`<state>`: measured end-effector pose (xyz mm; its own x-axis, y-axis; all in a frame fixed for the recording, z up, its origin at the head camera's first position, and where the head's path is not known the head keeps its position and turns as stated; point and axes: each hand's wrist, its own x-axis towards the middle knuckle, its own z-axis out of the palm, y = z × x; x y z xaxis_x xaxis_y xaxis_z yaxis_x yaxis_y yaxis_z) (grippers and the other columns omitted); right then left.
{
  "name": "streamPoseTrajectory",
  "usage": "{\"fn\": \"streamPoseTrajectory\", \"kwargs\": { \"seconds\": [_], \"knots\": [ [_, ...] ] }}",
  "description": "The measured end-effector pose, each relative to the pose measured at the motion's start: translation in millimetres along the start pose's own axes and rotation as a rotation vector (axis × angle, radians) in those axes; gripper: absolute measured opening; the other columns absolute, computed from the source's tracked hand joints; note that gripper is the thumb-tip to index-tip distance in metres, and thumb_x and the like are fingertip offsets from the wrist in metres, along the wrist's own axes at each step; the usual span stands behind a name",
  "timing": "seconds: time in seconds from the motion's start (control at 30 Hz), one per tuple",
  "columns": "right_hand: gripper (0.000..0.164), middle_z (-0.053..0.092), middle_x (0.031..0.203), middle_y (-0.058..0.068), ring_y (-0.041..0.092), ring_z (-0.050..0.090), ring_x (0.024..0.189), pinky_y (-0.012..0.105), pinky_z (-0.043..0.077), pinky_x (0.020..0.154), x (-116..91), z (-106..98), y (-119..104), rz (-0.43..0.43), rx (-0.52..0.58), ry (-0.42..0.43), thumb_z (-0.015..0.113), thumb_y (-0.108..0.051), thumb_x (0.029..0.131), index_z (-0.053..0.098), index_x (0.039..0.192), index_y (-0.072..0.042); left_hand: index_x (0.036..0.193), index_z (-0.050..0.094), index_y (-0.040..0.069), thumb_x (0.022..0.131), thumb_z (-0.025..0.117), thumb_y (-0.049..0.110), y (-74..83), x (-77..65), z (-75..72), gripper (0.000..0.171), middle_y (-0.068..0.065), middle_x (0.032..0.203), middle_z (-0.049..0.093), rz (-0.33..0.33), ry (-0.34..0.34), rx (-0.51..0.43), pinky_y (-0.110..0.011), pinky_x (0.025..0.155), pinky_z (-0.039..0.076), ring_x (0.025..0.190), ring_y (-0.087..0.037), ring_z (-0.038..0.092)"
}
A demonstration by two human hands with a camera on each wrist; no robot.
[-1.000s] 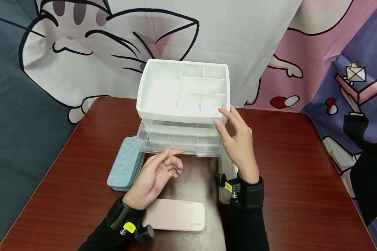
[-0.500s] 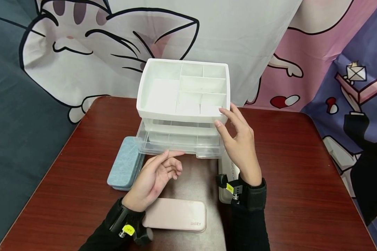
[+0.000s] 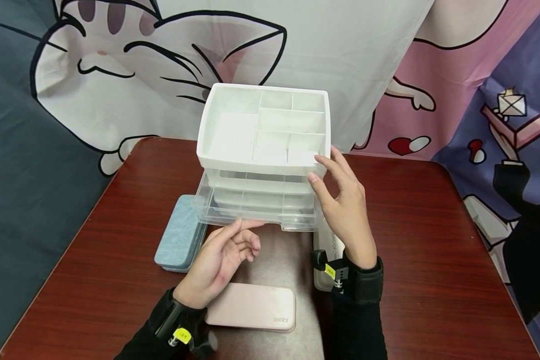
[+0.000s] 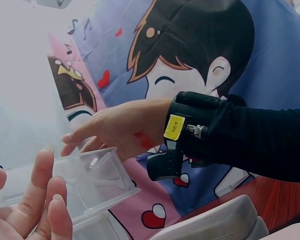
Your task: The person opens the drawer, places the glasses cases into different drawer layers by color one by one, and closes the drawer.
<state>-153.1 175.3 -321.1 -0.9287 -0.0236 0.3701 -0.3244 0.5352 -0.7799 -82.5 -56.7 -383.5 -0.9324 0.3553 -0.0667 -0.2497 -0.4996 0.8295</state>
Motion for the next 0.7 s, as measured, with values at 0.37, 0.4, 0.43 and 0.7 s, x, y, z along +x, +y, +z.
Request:
{"fn": "streamPoseTrajectory", "kwargs": {
  "seconds": [0.37, 0.4, 0.43, 0.7],
  "knots": [
    [0.039, 0.041, 0.151, -0.01, 0.01, 0.046, 0.134, 0.009, 0.039, 0.098, -2.8, -4.9, -4.5, -0.03, -0.015, -0.045, 0.064, -0.024, 0.093, 0.06, 0.132, -0.021, 0.126, 0.058, 0.0, 0.103, 0.041, 0.038, 1.1, -8.6, 1.2, 0.047, 0.002, 0.084, 0.069, -0.002, -0.007, 0.025, -0.024, 0.069, 0.046, 0.08, -0.013, 0.061],
    [0.039, 0.041, 0.151, -0.01, 0.01, 0.046, 0.134, 0.009, 0.039, 0.098, -2.9, -5.2, -4.5, -0.033, -0.018, -0.048, 0.064, -0.023, 0.093, 0.06, 0.132, -0.02, 0.128, 0.055, -0.003, 0.103, 0.041, 0.038, 1.3, -9.4, 1.2, 0.05, 0.002, 0.084, 0.069, -0.001, -0.012, 0.03, -0.024, 0.069, 0.046, 0.08, -0.012, 0.061],
    [0.039, 0.041, 0.151, -0.01, 0.011, 0.046, 0.134, 0.009, 0.039, 0.098, -2.9, -5.4, -4.5, -0.036, -0.022, -0.051, 0.064, -0.023, 0.093, 0.06, 0.132, -0.019, 0.129, 0.053, -0.005, 0.103, 0.04, 0.037, 1.3, -10.2, 1.0, 0.052, 0.002, 0.084, 0.069, 0.0, -0.017, 0.033, -0.024, 0.068, 0.046, 0.08, -0.012, 0.061],
    [0.039, 0.04, 0.152, -0.007, 0.013, 0.044, 0.136, 0.041, 0.043, 0.105, -2.7, -7.1, -4.6, -0.032, -0.051, -0.064, 0.063, -0.026, 0.094, 0.059, 0.132, -0.018, 0.134, 0.046, -0.012, 0.104, 0.038, 0.035, -0.7, -13.2, 0.6, 0.056, 0.003, 0.084, 0.069, 0.0, -0.039, 0.034, -0.023, 0.068, 0.046, 0.08, -0.011, 0.061]
  ]
}}
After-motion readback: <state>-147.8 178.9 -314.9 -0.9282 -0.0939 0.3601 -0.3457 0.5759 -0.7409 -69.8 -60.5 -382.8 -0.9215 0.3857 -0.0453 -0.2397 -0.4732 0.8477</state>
